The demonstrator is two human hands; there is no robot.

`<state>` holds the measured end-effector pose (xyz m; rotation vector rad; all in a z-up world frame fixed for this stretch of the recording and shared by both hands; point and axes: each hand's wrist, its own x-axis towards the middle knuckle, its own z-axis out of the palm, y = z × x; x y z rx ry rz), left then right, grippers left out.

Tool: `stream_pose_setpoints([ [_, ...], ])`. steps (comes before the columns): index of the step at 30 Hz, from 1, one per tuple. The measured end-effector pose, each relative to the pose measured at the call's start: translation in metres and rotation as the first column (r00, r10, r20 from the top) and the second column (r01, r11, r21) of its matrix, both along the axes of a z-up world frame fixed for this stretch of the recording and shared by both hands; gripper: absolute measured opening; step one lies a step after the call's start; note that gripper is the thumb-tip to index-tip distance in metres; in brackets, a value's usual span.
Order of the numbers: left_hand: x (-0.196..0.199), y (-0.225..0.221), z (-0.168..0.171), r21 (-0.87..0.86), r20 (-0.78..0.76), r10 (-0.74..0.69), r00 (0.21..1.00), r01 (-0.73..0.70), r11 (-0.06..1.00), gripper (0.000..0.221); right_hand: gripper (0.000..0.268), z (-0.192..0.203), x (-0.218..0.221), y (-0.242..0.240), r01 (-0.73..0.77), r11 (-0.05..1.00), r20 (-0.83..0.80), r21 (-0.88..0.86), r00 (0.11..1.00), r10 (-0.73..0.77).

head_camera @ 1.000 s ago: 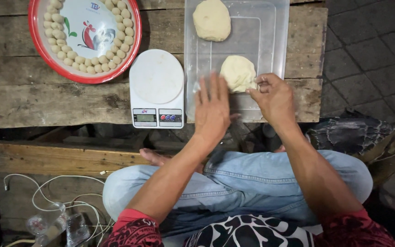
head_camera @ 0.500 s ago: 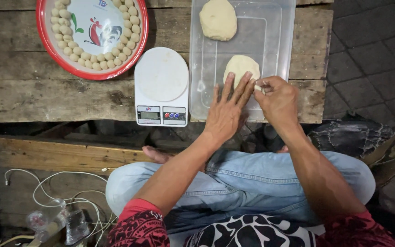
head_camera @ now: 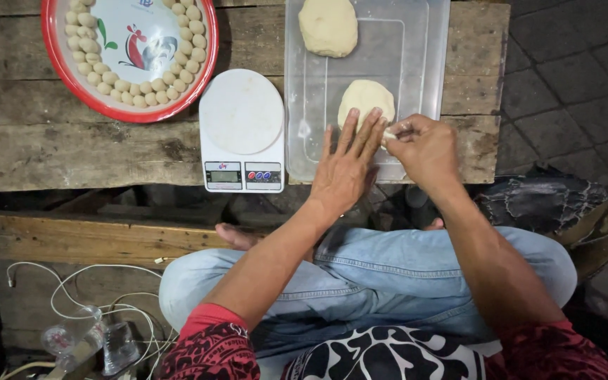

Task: The person takes portions of dough from a larger piece, weighs them on a digital scale, and rolls them by hand into small spheres, placing them on a tray.

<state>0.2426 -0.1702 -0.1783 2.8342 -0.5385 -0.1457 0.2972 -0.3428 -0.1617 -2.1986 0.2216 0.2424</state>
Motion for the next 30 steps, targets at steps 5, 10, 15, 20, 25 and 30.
stream_pose_setpoints([
  [5, -0.001, 0.001, -0.007, -0.001, -0.023, -0.003, 1.000, 0.003, 1.000, 0.090, 0.030, 0.006, 0.000, -0.004, 0.038, 0.928, -0.164, 0.371, 0.986, 0.025],
  [10, 0.001, -0.002, -0.004, 0.059, -0.077, -0.013, 0.997, 0.018, 0.998, 0.097, 0.034, 0.047, -0.012, 0.014, 0.040, 0.817, -0.287, 0.575, 0.945, 0.155],
  [15, 0.001, -0.001, -0.014, -0.191, 0.015, 0.004, 1.000, -0.001, 0.982, 0.076, 0.034, 0.066, -0.017, 0.019, 0.050, 0.733, -0.249, 0.678, 0.955, 0.165],
  [20, 0.010, 0.002, 0.017, -0.510, -0.008, 0.173, 0.985, -0.153, 0.847, 0.084, 0.047, 0.041, 0.002, 0.003, 0.145, 0.622, -0.215, 0.769, 0.976, 0.038],
  [25, 0.023, 0.008, 0.028, -0.749, 0.075, 0.341, 0.937, -0.173, 0.640, 0.057, 0.054, 0.009, 0.002, -0.004, 0.105, 0.453, -0.190, 0.885, 0.971, 0.148],
  [30, 0.030, 0.018, 0.014, -0.848, -0.021, 0.427, 0.904, -0.242, 0.471, 0.040, 0.089, 0.020, 0.001, 0.000, 0.047, 0.317, -0.167, 0.947, 0.916, 0.364],
])
